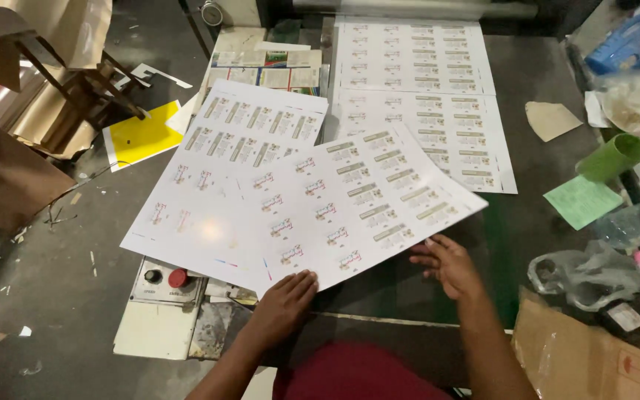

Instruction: Flipping through a stack of printed sheets on a machine in a print shop to check alignment or quality.

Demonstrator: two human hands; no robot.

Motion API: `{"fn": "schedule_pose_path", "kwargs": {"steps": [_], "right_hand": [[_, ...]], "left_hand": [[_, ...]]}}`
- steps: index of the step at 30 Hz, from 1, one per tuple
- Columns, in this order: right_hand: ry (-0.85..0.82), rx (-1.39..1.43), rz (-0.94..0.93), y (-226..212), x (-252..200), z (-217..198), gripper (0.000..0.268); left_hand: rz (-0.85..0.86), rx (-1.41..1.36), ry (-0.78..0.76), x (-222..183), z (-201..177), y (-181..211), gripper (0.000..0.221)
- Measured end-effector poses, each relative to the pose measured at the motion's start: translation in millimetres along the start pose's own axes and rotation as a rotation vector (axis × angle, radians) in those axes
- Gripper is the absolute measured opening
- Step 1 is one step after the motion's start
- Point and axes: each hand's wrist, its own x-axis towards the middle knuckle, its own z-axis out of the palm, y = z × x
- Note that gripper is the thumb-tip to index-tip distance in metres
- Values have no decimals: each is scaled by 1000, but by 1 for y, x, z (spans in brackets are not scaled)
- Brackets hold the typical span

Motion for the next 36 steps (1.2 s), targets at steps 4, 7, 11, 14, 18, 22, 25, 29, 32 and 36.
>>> {"fn": "schedule_pose_path", "kwargs": {"steps": [4, 7, 11, 14, 18, 22, 25, 29, 32, 36], "right_hand": [[78, 49, 22, 35, 12, -31, 28], [132, 68, -47, 51, 11, -50, 28], [281, 95, -83, 75, -5, -92, 24], [378, 145, -118, 71, -28, -107, 23], [475, 135, -110, 62, -49, -106, 24], [442, 168, -107, 57, -45, -93, 32], [431, 138, -84, 59, -26, -87, 33], [405, 153, -102, 56, 15, -92, 32], [332, 184, -160, 50, 55, -102, 31], [290, 277, -90, 32, 85, -104, 31]], "left_hand": [[67, -17, -69, 2, 3, 1, 47], [-2, -144, -19, 19, -5, 10, 42], [-72, -36, 77, 18, -3, -19, 44], [-445, 161, 80, 21, -12, -42, 38], [-695, 248, -1, 23, -29, -58, 66], [-778, 229, -149, 17, -19, -75, 79], [-770, 197, -153, 22, -29, -74, 68], [-778, 108, -183, 30, -51, -68, 43], [-780, 73, -233, 31, -51, -71, 25], [-793, 84, -170, 26, -56, -68, 18]]}}
